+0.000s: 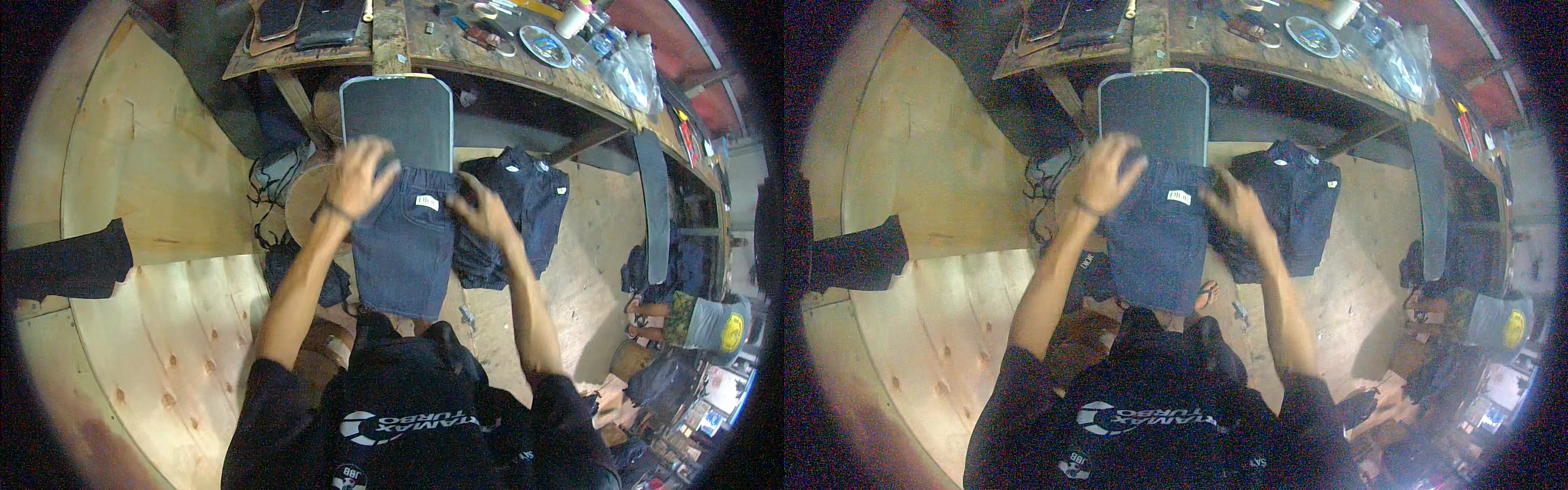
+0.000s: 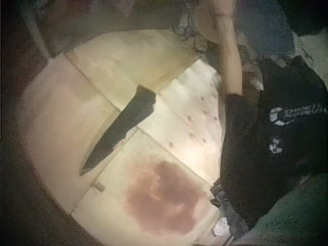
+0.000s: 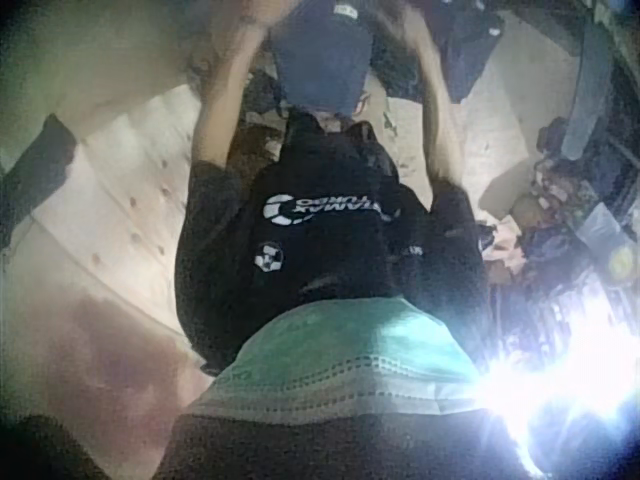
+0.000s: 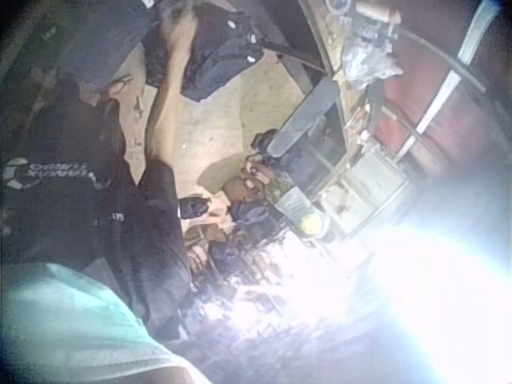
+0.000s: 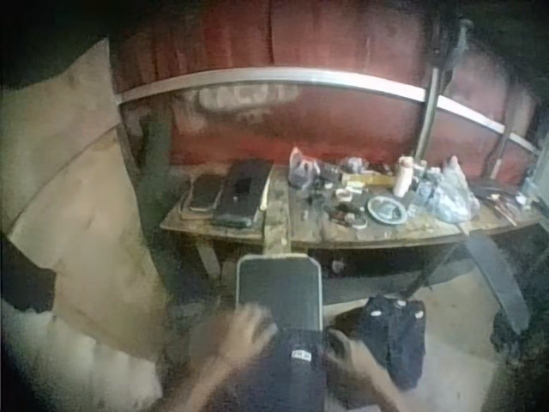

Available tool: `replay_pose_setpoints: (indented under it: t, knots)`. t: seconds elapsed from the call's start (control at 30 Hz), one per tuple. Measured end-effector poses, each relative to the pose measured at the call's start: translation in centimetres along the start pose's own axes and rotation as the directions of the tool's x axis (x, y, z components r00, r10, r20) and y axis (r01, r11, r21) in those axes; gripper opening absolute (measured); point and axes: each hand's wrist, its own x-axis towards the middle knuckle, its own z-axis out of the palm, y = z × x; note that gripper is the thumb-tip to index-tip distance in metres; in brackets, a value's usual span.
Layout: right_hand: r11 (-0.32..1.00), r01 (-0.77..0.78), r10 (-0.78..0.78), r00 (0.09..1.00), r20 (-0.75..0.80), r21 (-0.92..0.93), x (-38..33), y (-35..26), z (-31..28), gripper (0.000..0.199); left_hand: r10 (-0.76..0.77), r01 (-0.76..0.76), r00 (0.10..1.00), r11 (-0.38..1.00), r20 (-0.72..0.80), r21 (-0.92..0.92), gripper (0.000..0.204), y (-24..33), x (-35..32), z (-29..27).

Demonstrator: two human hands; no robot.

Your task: The person irons dark-colored shorts on a small ironing board using a handheld iron. They repeatedly smooth the fabric, flip the garment, and iron both sides before stacking the finished item.

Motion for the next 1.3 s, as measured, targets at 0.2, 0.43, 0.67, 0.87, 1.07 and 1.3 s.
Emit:
replay_pose_setpoints:
  t: [0.2, 0.43, 0.67, 0.87, 1.07, 1.3]
  knots:
    - [0.977, -0.073, 0.161, 0.866, 0.473, -0.198, -8.6, 2.6, 3.0, 0.058, -0.056, -0.027, 0.905, 0.982, 0.421, 0.188, 0.106, 3.9, -9.0, 4.0]
    - [0.986, -0.111, 0.128, 0.983, 0.132, -0.126, -0.4, 2.6, 2.2, 0.053, -0.038, -0.021, 0.946, 0.984, 0.322, 0.178, 0.105, 0.3, -2.0, 8.3]
    - [0.818, -0.325, 0.497, 0.815, 0.298, -0.474, -5.5, -1.1, 2.3, 0.101, 0.139, -0.213, 0.799, 0.975, 0.585, 0.060, 0.066, 2.4, -0.5, 5.5]
    - [0.858, -0.313, 0.362, 0.931, 0.046, -0.408, -7.9, -1.9, 3.7, 0.077, -0.194, -0.477, 0.211, 0.835, 0.958, 0.274, 0.062, 7.6, 4.1, 2.1]
    - [0.875, -0.385, 0.381, 0.922, -0.073, -0.294, -8.4, -1.8, 4.5, 0.080, -0.259, -0.303, 0.657, 0.770, 0.709, 0.562, 0.042, 7.8, 1.1, 3.6]
    - [0.846, -0.459, 0.485, 0.874, 0.036, -0.270, -7.6, -2.3, 4.5, 0.082, 0.266, -0.277, 0.961, 0.889, 0.079, 0.365, 0.017, 2.1, -2.9, 7.0]
